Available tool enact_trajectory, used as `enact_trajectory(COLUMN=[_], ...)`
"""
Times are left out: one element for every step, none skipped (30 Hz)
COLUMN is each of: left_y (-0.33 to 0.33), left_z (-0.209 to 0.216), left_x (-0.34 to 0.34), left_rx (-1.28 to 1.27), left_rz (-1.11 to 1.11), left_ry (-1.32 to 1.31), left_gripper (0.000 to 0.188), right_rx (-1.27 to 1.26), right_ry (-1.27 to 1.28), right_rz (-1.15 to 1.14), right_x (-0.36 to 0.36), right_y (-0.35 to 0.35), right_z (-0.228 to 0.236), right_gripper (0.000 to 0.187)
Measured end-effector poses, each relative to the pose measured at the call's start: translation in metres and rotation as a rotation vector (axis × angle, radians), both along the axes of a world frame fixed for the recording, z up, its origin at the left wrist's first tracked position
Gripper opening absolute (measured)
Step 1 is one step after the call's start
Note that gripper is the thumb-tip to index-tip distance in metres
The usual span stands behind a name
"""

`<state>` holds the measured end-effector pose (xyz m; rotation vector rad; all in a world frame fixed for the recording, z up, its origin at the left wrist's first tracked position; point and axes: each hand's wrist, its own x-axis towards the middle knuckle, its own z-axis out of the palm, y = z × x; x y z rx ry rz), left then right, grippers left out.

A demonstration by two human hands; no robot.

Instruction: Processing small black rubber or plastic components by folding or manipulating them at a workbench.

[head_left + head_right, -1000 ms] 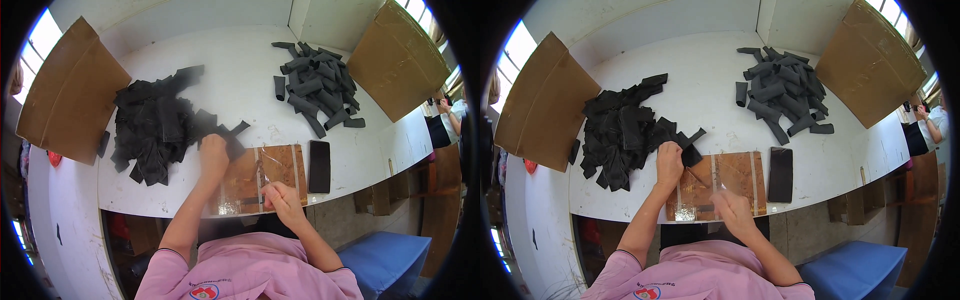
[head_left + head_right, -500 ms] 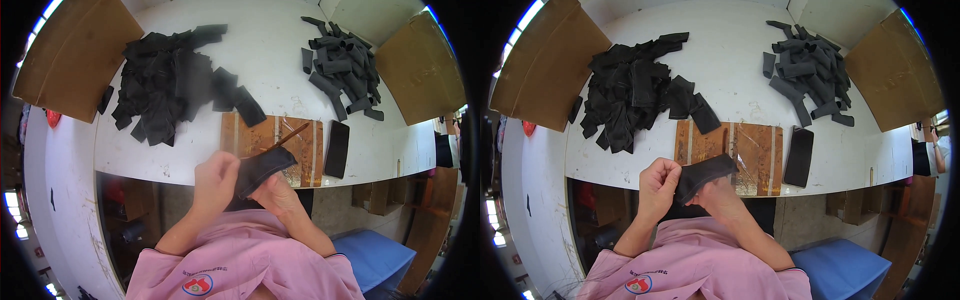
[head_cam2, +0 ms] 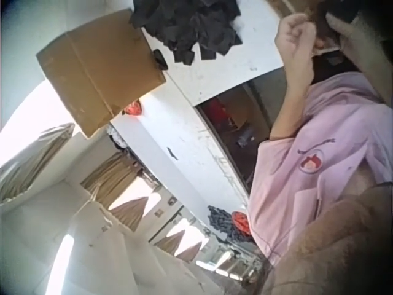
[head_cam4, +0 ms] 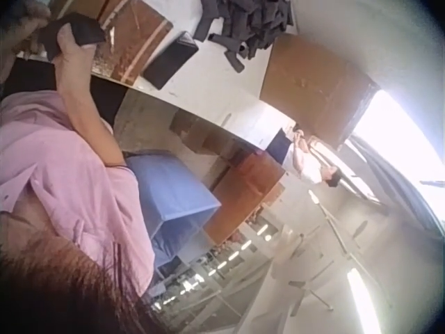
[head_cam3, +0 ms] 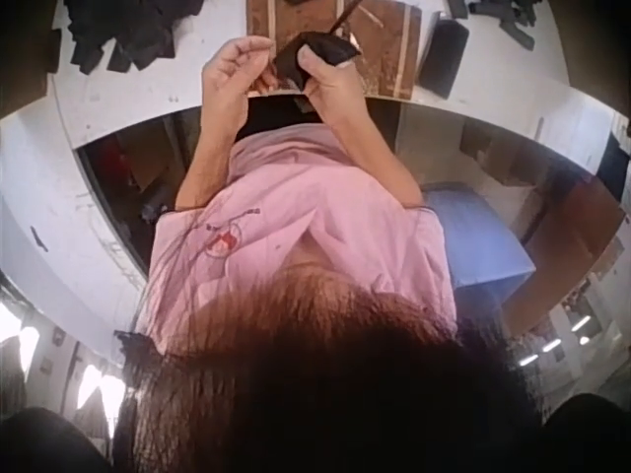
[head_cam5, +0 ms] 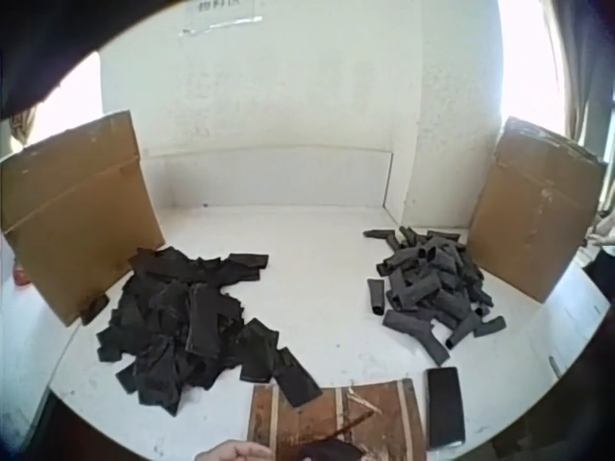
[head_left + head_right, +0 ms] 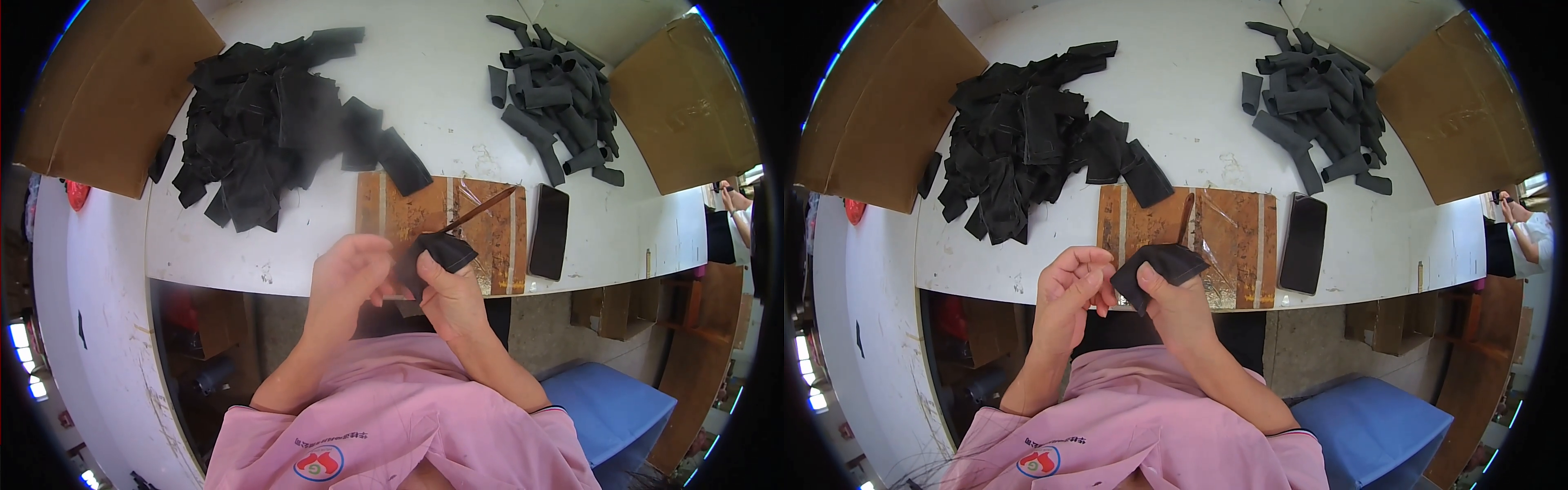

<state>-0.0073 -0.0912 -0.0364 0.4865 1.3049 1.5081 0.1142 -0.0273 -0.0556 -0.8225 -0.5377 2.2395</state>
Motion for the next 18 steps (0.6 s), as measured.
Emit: enact_trajectory(left_y=[-0.002,-0.003,-0.004,-0.005,-0.004,-0.002,-0.001,0.000,0.000,0.001,0.002,0.002,0.003,0.004,0.004,0.005,0.005,0.006], left_z=[-0.001,-0.003,-0.004,-0.005,-0.004,-0.003,-0.003,-0.004,-0.004,-0.005,-0.005,-0.006,-0.006,-0.006,-0.007,-0.007,-0.009,-0.012], left_x=[0.000,0.001,0.003,0.004,0.006,0.007,0.009,0.010,0.011,0.011,0.012,0.013,0.013,0.013,0.013,0.013,0.012,0.012], left_rx=[0.057,0.056,0.050,0.044,0.042,0.031,0.021,0.019,0.007,-0.006,-0.007,0.001,0.009,0.008,-0.010,-0.029,-0.029,-0.041], left_rz=[0.009,0.008,-0.016,-0.040,-0.042,-0.047,-0.052,-0.054,-0.059,-0.065,-0.067,-0.064,-0.060,-0.062,-0.063,-0.065,-0.065,-0.050], left_ry=[-0.120,-0.120,-0.084,-0.047,-0.048,-0.034,-0.020,-0.021,-0.023,-0.025,-0.025,-0.047,-0.069,-0.069,-0.077,-0.084,-0.084,-0.094], left_gripper=[0.019,0.019,0.020,0.021,0.021,0.020,0.019,0.019,0.018,0.017,0.017,0.015,0.014,0.014,0.013,0.012,0.012,0.011], right_rx=[-0.019,-0.038,-0.040,0.003,0.045,0.043,0.051,0.059,0.058,0.052,0.045,0.044,0.062,0.081,0.079,0.071,0.064,0.063], right_ry=[-0.002,-0.005,-0.006,-0.030,-0.055,-0.057,-0.058,-0.060,-0.061,-0.075,-0.088,-0.089,-0.079,-0.069,-0.070,-0.071,-0.071,-0.071], right_rz=[0.009,0.017,0.016,-0.040,-0.096,-0.098,-0.113,-0.128,-0.130,-0.112,-0.094,-0.096,-0.080,-0.064,-0.065,-0.068,-0.069,-0.070], right_x=[0.001,0.002,0.001,0.000,-0.001,-0.002,-0.003,-0.003,-0.003,-0.002,-0.001,0.000,0.000,0.001,0.001,0.000,0.000,-0.002], right_y=[0.001,0.002,0.000,-0.002,-0.003,-0.004,-0.004,-0.004,-0.004,-0.003,-0.003,-0.003,-0.003,-0.003,-0.003,-0.003,-0.003,-0.003], right_z=[0.003,0.004,0.002,-0.002,-0.004,-0.004,-0.002,-0.001,0.000,0.001,0.001,0.000,-0.002,-0.003,-0.003,-0.003,-0.003,-0.001], right_gripper=[0.017,0.016,0.016,0.016,0.016,0.016,0.015,0.015,0.015,0.015,0.015,0.015,0.015,0.015,0.015,0.015,0.015,0.015])
